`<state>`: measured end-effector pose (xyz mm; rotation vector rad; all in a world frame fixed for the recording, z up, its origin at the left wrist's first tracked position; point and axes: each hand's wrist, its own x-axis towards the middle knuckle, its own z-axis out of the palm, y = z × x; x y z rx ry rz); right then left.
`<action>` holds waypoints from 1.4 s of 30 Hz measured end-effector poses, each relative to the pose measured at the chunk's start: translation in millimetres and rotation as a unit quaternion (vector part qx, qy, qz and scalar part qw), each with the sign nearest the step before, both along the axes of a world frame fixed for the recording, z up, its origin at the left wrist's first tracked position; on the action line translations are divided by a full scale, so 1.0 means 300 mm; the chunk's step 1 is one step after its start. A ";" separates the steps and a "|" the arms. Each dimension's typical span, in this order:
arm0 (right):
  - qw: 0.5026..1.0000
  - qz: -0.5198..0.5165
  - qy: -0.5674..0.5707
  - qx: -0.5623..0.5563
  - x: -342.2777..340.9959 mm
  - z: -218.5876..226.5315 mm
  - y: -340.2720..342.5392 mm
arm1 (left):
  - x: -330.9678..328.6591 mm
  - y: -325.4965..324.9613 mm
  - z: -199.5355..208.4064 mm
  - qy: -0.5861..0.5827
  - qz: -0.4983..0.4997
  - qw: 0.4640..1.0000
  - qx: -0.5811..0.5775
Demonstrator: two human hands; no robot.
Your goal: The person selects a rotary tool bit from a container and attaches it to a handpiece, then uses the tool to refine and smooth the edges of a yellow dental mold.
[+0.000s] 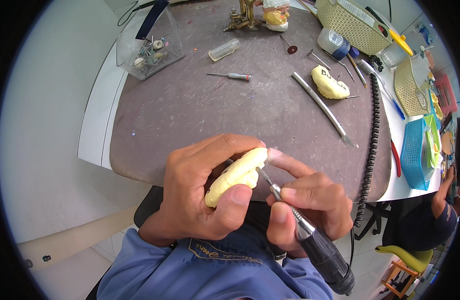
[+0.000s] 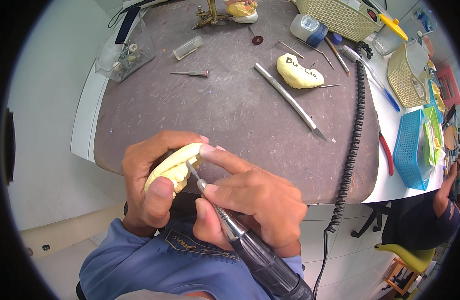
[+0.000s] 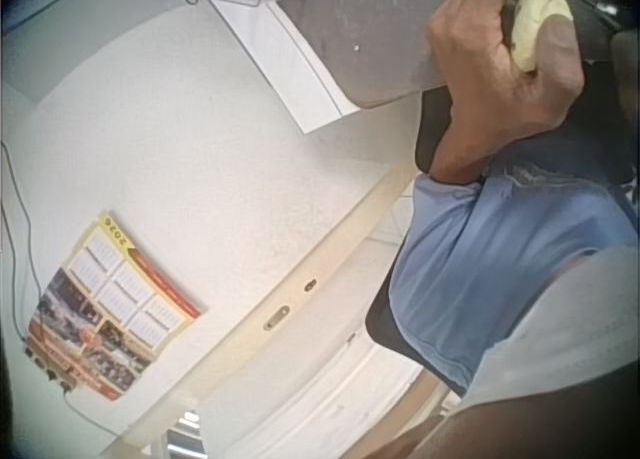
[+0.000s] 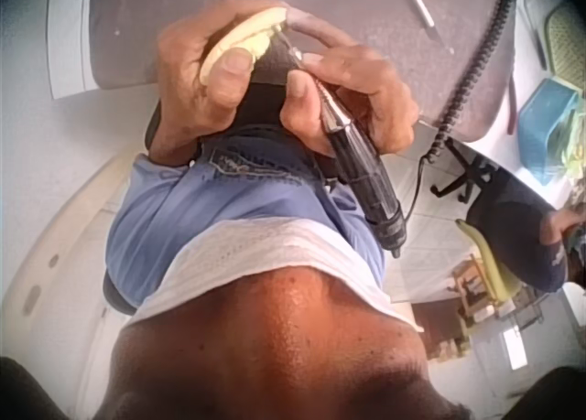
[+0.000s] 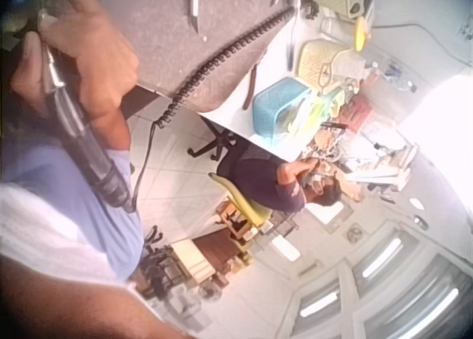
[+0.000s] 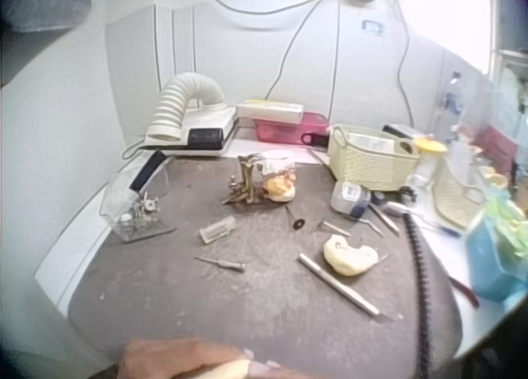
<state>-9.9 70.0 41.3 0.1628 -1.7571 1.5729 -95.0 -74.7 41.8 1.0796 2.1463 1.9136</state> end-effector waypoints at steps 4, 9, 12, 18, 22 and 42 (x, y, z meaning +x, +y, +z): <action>1.000 0.002 0.002 -0.003 0.002 0.000 0.005 | 0.000 0.003 0.000 0.005 0.000 1.000 -0.002; 1.000 0.000 -0.009 0.005 0.004 -0.002 0.005 | -0.002 0.000 0.005 0.029 0.002 0.999 -0.013; 1.000 -0.007 -0.005 0.005 0.001 -0.009 0.002 | 0.001 0.002 -0.004 0.025 0.005 1.000 -0.005; 1.000 -0.002 -0.003 0.021 -0.001 0.000 0.005 | 0.012 0.003 0.009 -0.021 0.001 1.000 0.008; 1.000 -0.001 -0.009 0.027 -0.001 0.000 0.002 | 0.016 0.000 0.008 -0.027 0.001 1.000 0.008; 0.999 0.001 -0.013 0.032 -0.004 0.003 0.005 | 0.013 -0.002 0.012 -0.043 -0.009 0.999 0.011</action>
